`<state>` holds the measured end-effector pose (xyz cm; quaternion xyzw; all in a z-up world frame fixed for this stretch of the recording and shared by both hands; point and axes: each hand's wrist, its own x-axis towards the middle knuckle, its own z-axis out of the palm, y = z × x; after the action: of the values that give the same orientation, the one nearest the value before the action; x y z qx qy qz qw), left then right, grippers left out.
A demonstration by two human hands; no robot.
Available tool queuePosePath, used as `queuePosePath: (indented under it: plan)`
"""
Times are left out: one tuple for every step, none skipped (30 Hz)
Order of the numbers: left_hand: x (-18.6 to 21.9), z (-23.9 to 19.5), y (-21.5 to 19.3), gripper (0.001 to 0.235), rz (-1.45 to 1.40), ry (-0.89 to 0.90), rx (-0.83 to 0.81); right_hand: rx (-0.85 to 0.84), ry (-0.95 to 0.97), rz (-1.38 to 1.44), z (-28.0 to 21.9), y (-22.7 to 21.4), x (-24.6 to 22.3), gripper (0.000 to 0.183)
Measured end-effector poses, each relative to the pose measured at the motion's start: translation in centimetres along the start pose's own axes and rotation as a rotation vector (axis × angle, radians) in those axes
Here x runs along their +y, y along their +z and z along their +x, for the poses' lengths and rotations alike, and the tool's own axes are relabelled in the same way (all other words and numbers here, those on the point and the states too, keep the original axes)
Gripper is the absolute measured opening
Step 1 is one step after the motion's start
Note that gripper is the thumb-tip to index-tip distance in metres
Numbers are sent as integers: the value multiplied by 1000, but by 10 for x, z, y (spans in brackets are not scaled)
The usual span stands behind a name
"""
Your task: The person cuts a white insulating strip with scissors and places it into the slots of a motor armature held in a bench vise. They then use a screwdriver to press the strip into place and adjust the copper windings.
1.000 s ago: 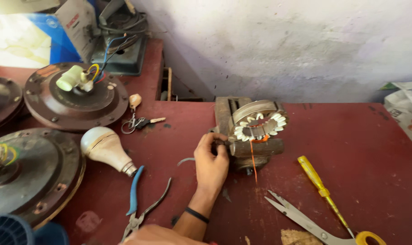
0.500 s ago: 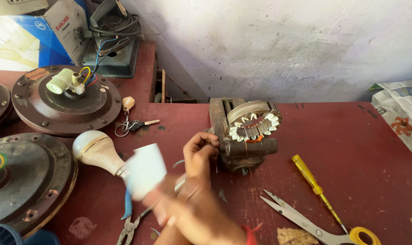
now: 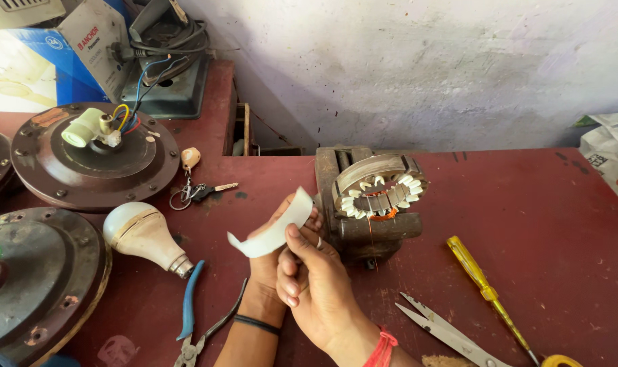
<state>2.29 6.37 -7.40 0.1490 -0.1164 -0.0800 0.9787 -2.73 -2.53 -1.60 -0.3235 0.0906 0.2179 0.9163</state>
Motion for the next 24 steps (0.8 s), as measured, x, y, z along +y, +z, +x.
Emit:
queuePosePath:
  plan:
    - [3, -1, 1, 40, -24, -37, 54, 20, 6, 18, 0, -1, 0, 16]
    - [5, -1, 2, 39, -19, -55, 5, 12, -4, -2, 0, -3, 1, 17]
    - [6, -1, 2, 40, -14, -73, -44, 4, -14, -21, -1, -4, 1, 17]
    - [6, -1, 3, 42, -10, -90, -93, -4, -24, -41, -1, -6, 2, 17]
    - [6, -1, 4, 40, -17, -79, -34, -10, -68, -124, -1, -6, 5, 18]
    - [4, -2, 4, 37, -25, -69, 24, -15, -113, -207, -1, -7, 7, 20]
    - [3, -2, 5, 35, -33, -58, 82, -20, -159, -291, -1, -7, 9, 23]
    - [2, -3, 5, 35, -48, -51, 41, 11, -179, -343, -2, -7, 11, 23]
    - [2, -4, 6, 34, -63, -45, 0, 42, -200, -396, -3, -7, 14, 23]
    - [2, -5, 7, 33, -77, -39, -40, 74, -221, -449, -4, -6, 16, 23]
    - [2, -6, 8, 33, -72, -44, -35, 76, -217, -438, -4, -6, 16, 23]
    - [2, -5, 9, 33, -66, -49, -30, 77, -214, -427, -4, -5, 16, 23]
    - [3, -5, 10, 34, -60, -54, -25, 78, -210, -416, -4, -5, 16, 23]
    - [4, -5, 11, 37, -38, -65, 4, 73, -182, -357, -4, -4, 15, 22]
    - [5, -4, 12, 40, -15, -76, 32, 69, -154, -298, -4, -4, 13, 21]
    - [7, -2, 12, 44, 7, -88, 59, 64, -129, -239, -3, -3, 11, 20]
    - [8, -1, 11, 45, 4, -96, 81, 89, -82, -146, -2, -2, 10, 18]
    - [9, 0, 9, 47, -1, -104, 103, 115, -35, -52, -1, -1, 9, 17]
    - [9, 1, 6, 49, -6, -112, 125, 141, 12, 42, 0, 0, 7, 15]
    - [7, 3, 3, 39, 40, -53, 116, 161, 49, 121, 1, 0, 5, 15]
    - [5, 6, -1, 29, 86, 6, 107, 181, 87, 200, 3, 0, 3, 16]
    - [4, 9, -5, 21, 132, 65, 99, 199, 126, 279, 4, 1, 2, 16]
    - [4, 10, -9, 19, 238, 107, 196, 208, 71, 118, 4, 2, 3, 17]
    - [5, 11, -13, 19, 345, 147, 292, 216, 15, -43, 3, 4, 3, 19]
